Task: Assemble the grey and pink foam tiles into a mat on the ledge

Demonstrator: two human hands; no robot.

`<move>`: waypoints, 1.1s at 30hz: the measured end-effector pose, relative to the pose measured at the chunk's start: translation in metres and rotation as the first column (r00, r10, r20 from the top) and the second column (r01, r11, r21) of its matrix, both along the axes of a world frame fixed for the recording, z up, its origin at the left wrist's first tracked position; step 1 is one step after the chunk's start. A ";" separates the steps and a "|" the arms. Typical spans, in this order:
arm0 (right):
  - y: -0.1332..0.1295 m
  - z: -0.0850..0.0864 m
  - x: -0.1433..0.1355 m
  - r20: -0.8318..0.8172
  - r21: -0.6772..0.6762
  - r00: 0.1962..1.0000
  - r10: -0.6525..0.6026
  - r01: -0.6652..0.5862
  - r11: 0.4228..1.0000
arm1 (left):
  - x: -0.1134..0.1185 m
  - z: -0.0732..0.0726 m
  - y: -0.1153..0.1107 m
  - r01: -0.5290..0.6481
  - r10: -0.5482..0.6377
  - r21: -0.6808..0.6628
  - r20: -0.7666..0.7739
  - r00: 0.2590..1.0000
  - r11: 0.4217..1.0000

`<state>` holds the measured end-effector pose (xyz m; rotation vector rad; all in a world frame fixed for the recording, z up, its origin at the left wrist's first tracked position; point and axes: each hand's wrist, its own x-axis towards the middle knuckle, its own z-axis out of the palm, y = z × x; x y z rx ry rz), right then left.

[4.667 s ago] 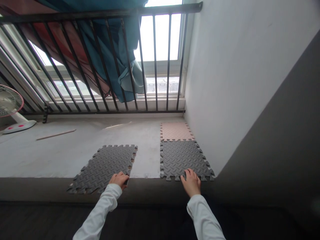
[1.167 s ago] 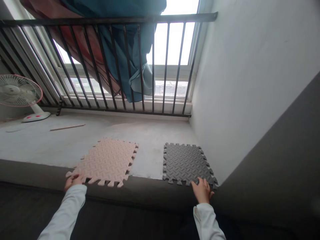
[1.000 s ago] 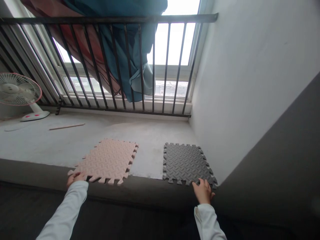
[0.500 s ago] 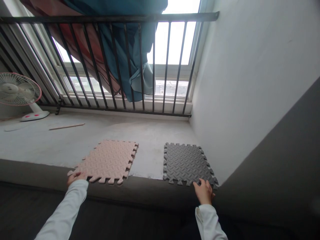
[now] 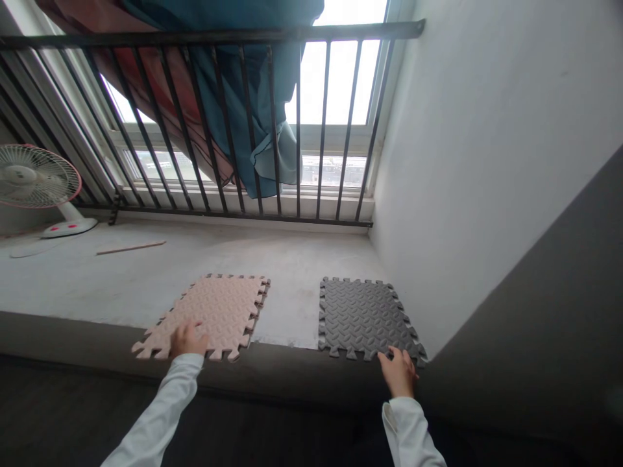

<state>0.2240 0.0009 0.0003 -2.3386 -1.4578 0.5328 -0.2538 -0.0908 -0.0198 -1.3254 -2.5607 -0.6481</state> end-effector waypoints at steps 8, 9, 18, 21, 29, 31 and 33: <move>-0.002 0.000 0.003 -0.033 0.006 0.999 0.010 -0.010 1.000 | 0.090 -0.022 0.013 0.402 -0.428 -0.190 -0.125 0.895 0.896; -0.002 -0.001 0.004 -0.031 0.006 0.999 0.011 -0.011 1.000 | 0.091 -0.023 0.014 0.394 -0.420 -0.186 -0.126 0.899 0.900; -0.003 0.000 0.003 -0.018 -0.009 0.999 0.043 -0.043 0.999 | 0.075 -0.029 0.012 0.480 -0.483 -0.053 -0.080 0.872 0.876; -0.003 -0.002 0.002 -0.011 0.005 0.999 0.040 -0.040 0.999 | 0.071 -0.035 0.014 0.491 -0.491 -0.020 -0.094 0.866 0.871; -0.002 -0.012 -0.001 -0.042 0.242 0.999 -0.013 0.022 0.970 | 0.100 -0.020 0.022 0.435 -0.448 -0.107 -0.218 0.867 0.894; -0.003 -0.011 -0.003 -0.078 0.298 0.997 0.001 0.022 0.954 | 0.132 -0.015 0.026 0.501 -0.517 -0.130 -0.199 0.832 0.856; -0.005 -0.008 -0.006 -0.140 0.340 0.990 0.025 0.025 0.940 | 0.173 -0.011 0.033 0.606 -0.625 -0.169 -0.096 0.775 0.778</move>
